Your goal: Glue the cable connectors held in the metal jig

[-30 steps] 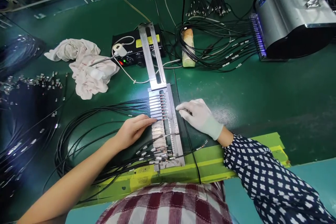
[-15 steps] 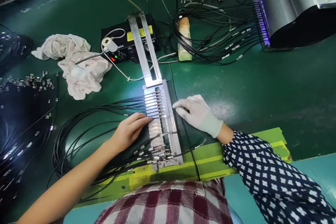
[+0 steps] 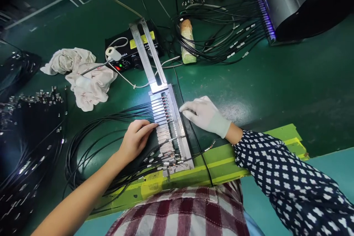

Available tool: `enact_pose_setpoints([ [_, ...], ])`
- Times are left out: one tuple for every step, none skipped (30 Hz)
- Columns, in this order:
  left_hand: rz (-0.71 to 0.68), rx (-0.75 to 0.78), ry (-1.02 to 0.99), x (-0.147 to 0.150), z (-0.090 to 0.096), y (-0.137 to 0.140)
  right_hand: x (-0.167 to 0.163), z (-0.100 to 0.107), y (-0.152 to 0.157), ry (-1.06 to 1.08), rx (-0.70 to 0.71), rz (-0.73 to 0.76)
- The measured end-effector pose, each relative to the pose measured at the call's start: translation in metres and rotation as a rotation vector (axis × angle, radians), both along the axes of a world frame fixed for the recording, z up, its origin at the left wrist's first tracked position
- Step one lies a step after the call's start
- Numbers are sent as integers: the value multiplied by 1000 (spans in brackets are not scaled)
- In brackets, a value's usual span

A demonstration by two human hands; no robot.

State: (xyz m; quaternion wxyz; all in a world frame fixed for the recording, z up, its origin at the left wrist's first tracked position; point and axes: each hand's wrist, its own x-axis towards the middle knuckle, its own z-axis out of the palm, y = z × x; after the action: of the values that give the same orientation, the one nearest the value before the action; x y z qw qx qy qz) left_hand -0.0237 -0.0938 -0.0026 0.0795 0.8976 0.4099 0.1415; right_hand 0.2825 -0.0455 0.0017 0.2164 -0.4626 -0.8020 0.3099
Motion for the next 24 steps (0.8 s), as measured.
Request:
enact_pose_setpoints([
  [-33, 26, 16, -2, -1, 2, 0, 0, 0, 1, 0, 3],
  [-66, 57, 41, -3, -1, 4, 0, 0, 0, 3, -2, 6],
  [-97, 87, 66, -4, -1, 6, 0, -1, 0, 6, -6, 8],
  [-125, 111, 83, -5, 0, 7, 0, -1, 0, 10, -9, 7],
  [-148, 126, 89, -5, 2, 8, 0, -2, 0, 12, -12, 4],
  [-166, 132, 85, -5, 5, 8, 0, -2, 0, 14, -14, 2],
  [-177, 130, 75, -6, 8, 8, 0, -2, 0, 16, -14, 2],
  [-183, 119, 65, -6, 11, 8, 0, -3, 0, 18, -11, 3],
  [-183, 104, 57, -7, 14, 8, 0, -3, 0, 19, -7, 4],
  [-178, 89, 51, -7, 16, 8, 0, -3, 0, 21, -3, 6],
  [-171, 77, 45, -7, 17, 8, 0, -3, 0, 20, 0, 7],
  [-166, 66, 35, -7, 17, 8, 0, -3, 0, 20, 2, 7],
  [-162, 58, 24, -7, 17, 8, 1, -3, 0, 18, 2, 7],
  [-158, 52, 11, -7, 17, 9, 1, -2, 0, 18, 2, 7],
  [-156, 45, -1, -7, 16, 9, 1, -2, 0, 17, 1, 6],
  [-156, 36, -11, -6, 15, 9, 1, -2, 0, 16, 0, 5],
  [-156, 27, -18, -6, 14, 9, 1, -1, 0, 15, -1, 5],
  [-159, 22, -19, -6, 14, 8, 1, -1, 0, 13, -2, 5],
  [-164, 24, -12, -5, 14, 8, 1, -1, 0, 10, -4, 4],
  [-171, 33, 0, -5, 15, 7, 0, 0, 0, 7, -6, 3],
  [-177, 47, 15, -4, 16, 6, 0, 0, 0, 4, -7, 2],
  [-180, 63, 29, -3, 18, 5, 0, 0, 0, 2, -7, 1],
  [-180, 75, 38, -2, 19, 5, 0, 0, 0, 0, -6, 1],
  [-176, 77, 36, -2, 20, 5, 0, 0, 0, -1, -6, 1],
])
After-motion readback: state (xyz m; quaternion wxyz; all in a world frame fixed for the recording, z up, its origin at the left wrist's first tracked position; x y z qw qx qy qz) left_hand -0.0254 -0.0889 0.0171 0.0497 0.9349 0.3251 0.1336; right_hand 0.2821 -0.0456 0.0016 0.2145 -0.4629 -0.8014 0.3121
